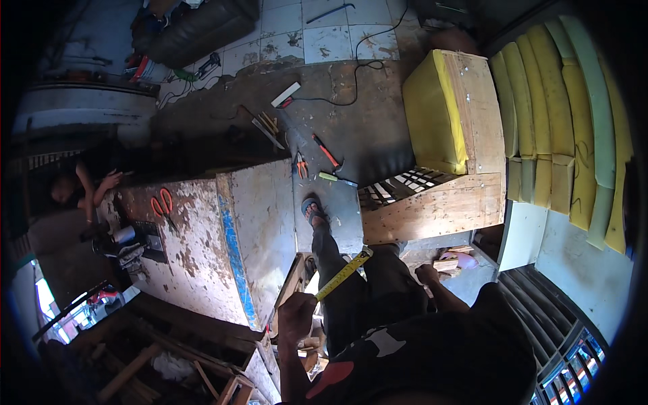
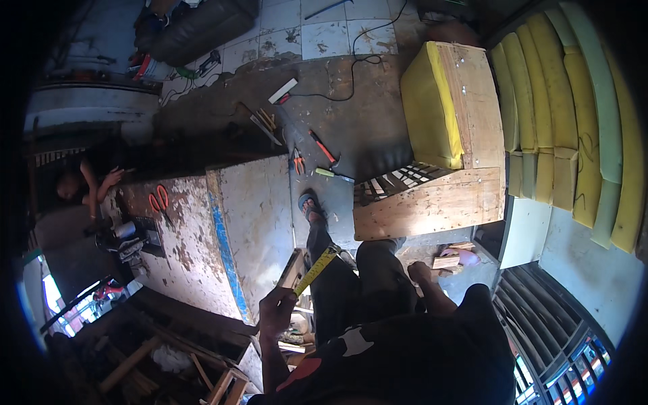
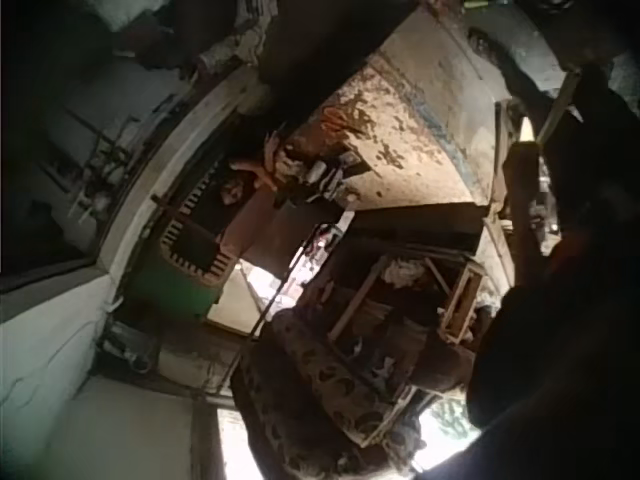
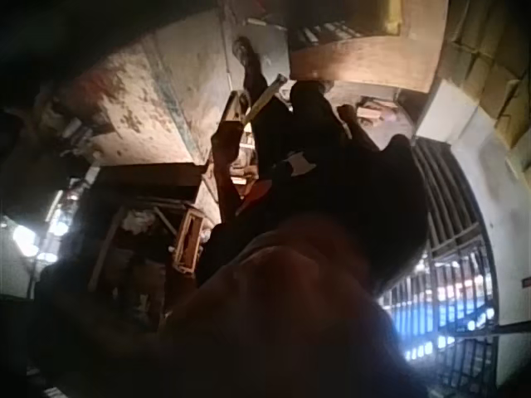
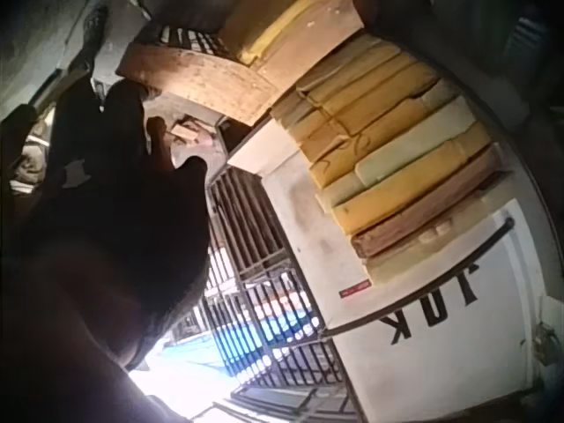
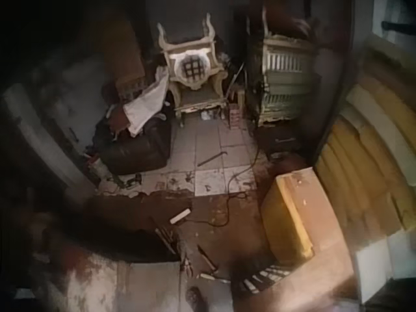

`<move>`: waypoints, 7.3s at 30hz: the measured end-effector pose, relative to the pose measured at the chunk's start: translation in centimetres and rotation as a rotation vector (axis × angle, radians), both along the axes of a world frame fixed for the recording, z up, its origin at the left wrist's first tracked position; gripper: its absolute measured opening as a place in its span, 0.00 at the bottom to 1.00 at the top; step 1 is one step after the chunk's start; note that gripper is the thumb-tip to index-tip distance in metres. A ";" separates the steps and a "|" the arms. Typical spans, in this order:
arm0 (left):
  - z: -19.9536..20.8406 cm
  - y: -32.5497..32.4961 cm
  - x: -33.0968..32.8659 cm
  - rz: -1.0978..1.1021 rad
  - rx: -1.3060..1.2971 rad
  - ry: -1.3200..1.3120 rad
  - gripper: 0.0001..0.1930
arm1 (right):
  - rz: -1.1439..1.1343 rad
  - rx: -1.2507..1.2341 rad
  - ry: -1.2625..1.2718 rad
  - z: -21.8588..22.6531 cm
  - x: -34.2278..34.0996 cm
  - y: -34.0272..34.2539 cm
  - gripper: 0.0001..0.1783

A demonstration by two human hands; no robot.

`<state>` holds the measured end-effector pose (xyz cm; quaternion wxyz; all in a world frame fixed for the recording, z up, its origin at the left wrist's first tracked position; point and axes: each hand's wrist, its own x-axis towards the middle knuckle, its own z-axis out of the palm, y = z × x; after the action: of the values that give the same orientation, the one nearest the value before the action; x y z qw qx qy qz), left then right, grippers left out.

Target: The person assembles a wooden chair frame by measuring and marking wood, hammering nails, and attaching foam padding. They use a tape measure, hammer, and nails to secure components and fit foam pieces onto the frame.

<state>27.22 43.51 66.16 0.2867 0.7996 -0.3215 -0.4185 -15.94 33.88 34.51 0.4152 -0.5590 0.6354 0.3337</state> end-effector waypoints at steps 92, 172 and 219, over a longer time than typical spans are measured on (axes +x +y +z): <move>-37.1 -46.4 -25.4 -2.838 -1.972 0.676 0.18 | -1.700 -1.679 1.101 -7.2 33.1 -21.3 0.25; -41.1 -46.4 -24.8 -2.397 -2.473 1.021 0.11 | -1.030 -1.594 1.697 -12.8 33.1 -23.6 0.08; -44.9 -47.3 -22.9 -2.406 -2.615 1.371 0.07 | -1.013 -1.716 1.907 -12.7 40.2 -26.7 0.07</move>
<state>4.36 -3.77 21.30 -0.2843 0.7820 0.5460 0.0973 24.25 7.21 21.78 -0.5731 0.0957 0.8083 -0.0948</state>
